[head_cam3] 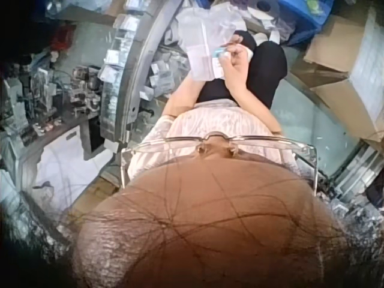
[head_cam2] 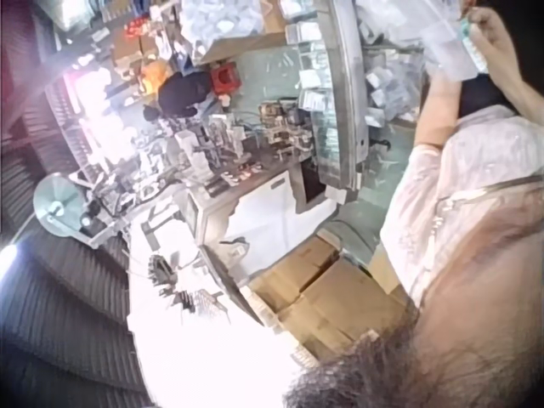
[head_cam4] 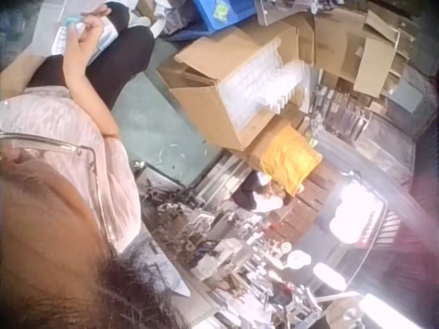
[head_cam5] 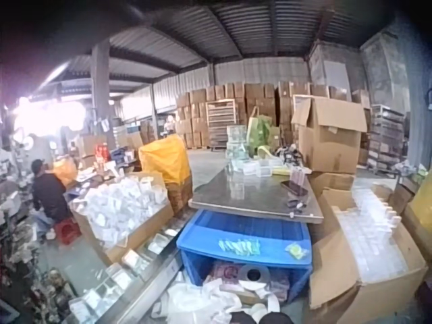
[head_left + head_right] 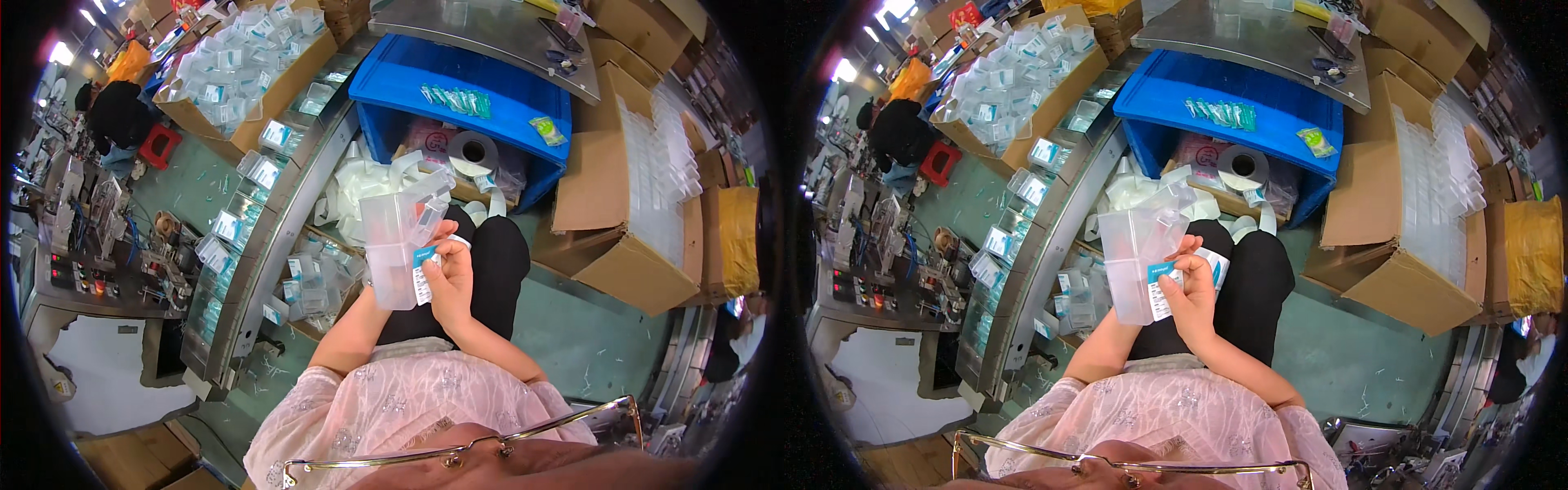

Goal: The person applies labels to plastic cases by hand, fills the cases with packaged dental floss from a conveyor, and packs the filled cases into a cardboard box.

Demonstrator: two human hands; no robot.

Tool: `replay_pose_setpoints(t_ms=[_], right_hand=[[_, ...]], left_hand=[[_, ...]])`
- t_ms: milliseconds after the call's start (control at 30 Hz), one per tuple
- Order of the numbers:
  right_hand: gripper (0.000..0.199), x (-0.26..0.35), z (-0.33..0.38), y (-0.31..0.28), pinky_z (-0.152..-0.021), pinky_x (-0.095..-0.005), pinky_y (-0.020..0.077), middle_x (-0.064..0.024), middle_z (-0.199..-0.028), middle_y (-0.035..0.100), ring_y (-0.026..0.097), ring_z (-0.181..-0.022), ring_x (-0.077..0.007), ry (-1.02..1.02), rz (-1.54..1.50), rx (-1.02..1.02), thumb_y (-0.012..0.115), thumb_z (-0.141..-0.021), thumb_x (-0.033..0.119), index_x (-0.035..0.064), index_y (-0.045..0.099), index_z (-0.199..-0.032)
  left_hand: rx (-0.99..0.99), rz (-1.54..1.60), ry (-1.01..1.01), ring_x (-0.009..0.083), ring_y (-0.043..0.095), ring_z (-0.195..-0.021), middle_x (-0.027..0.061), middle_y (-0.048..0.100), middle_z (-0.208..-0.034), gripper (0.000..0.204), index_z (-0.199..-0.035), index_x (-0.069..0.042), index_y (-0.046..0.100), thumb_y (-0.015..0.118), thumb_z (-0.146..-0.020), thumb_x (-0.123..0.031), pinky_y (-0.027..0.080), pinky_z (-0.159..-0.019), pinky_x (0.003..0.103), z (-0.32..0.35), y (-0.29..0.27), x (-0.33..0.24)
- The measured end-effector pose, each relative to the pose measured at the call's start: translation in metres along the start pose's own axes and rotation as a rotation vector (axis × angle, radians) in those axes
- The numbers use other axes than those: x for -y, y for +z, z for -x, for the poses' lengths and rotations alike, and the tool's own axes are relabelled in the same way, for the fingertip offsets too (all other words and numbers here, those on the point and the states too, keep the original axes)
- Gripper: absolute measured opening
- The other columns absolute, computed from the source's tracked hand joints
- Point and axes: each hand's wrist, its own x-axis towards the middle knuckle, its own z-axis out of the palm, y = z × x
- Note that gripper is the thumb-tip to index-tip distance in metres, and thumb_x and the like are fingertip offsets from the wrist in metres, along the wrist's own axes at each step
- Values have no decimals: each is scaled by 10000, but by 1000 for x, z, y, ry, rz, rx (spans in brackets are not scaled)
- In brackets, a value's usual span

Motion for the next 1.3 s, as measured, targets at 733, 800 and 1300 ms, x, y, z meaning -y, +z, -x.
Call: replay_pose_setpoints(t_ms=[733, 800, 1300], right_hand=[[667, -3, 12, -36, -1042, -375, 186, -219, -1355, 270, 253, -1271, -336, 93, 742, 432, 356, -689, -6, -61, 195, -1334], [663, -4, 10, -59, -1034, -367, 209, -208, -1335, 312, 299, -1255, -315, -86, 639, 420, 413, -710, 12, -51, 202, -1335], [748, 5, -4, -42, -922, -320, 365, -137, -1191, 461, 460, -1096, -206, 106, 817, 251, 627, -637, -19, -22, 274, -1297]], left_hand=[[407, 178, 226, 301, 470, -1093, 178, 468, -1193, 522, -1207, -33, 420, 423, -854, -418, 380, -935, 461, -9, -9, -21], [72, -150, 178, 265, 437, -1135, 155, 430, -1237, 559, -1225, -6, 398, 428, -853, -422, 359, -959, 412, 0, -12, -33], [-233, -722, 392, 170, 381, -1158, 85, 428, -1232, 559, -1293, -2, 319, 558, -815, -165, 286, -988, 305, 8, -9, -25]])
